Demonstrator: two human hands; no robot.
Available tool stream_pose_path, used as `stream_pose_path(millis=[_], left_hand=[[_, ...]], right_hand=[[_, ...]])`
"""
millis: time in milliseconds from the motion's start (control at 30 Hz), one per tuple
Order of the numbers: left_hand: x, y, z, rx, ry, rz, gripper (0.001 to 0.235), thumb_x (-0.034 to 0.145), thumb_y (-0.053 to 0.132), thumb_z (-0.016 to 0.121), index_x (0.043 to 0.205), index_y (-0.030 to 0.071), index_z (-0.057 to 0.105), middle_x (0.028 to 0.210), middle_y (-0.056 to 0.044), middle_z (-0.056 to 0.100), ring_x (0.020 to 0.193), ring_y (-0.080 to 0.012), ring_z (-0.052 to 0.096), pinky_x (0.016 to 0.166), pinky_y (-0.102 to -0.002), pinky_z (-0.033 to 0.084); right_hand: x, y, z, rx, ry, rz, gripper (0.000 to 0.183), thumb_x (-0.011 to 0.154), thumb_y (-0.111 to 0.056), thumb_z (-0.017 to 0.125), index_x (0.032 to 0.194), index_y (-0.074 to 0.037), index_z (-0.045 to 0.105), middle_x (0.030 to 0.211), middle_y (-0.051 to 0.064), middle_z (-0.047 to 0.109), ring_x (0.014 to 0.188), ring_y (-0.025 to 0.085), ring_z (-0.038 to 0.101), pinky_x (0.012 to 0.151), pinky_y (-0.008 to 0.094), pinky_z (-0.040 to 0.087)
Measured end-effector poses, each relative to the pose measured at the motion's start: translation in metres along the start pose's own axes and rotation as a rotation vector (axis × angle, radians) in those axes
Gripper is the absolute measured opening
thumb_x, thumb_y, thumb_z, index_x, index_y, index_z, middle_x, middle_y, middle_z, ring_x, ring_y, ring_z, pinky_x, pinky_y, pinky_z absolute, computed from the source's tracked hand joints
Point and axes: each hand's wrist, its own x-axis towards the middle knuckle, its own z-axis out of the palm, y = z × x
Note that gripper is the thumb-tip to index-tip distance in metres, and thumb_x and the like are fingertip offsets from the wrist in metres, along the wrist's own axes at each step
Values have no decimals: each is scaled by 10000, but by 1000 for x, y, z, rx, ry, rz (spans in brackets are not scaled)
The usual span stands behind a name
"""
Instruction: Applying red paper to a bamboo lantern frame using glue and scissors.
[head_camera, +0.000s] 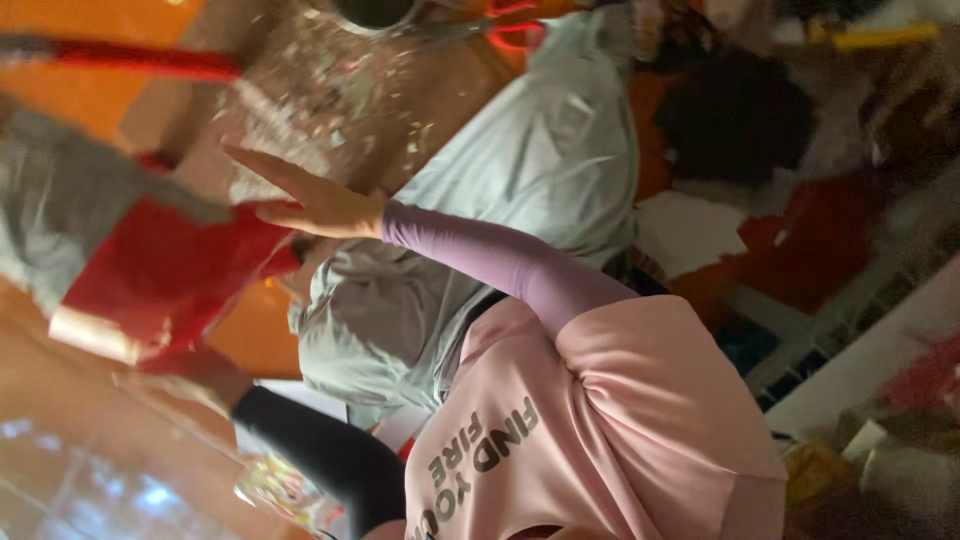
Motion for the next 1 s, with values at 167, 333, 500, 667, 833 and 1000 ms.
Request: stream_pose_path(millis=[167,333,500,667,833,1000], left_hand=[[-41,27,0,87,31,-79,796,1015,549,566,1527,-48,442,1491,-253,559,1362,-399,582,1163,-523,502],[-91,48,-32,185,188,-90,693,1002,458,590,1489,-17,454,1430,-239,580,1294,-383,606,1115,-502,527],[-127,48,-74,295,368,-90,599,989,367,614,1450,14,466,1368,-225,601,1226,-367,629,1066,-482,551],[-139,30,-108,398,559,-86,519,976,276,639,1412,45,477,1307,-211,622,1158,-351,652,1017,-461,575],[-151,-7,-132,298,665,-42,453,973,168,650,1386,64,498,1240,-195,615,1060,-328,653,945,-431,584],[-217,-24,-180,262,735,-98,447,973,182,641,1385,73,506,1219,-157,642,1059,-297,668,922,-406,584]], right_hand=[[-78,39,-52,66,209,354,599,1084,-318,550,1589,-132,285,1557,151,419,1388,291,536,1155,423,467],[-135,65,-45,-162,116,652,349,1032,-355,517,1221,-88,639,1115,89,747,986,213,738,879,365,584],[-178,84,32,-224,-273,457,332,987,-418,616,958,-96,687,868,100,729,796,266,721,736,417,549],[-208,80,93,-162,-567,298,312,946,-407,652,918,-100,698,858,103,737,807,288,719,735,442,545],[-204,59,108,-184,-765,284,299,892,-368,677,960,-78,649,873,130,720,834,333,691,710,486,515],[-182,-15,129,-168,-1021,202,301,959,-426,624,965,-127,659,862,124,730,864,342,701,758,501,517]])
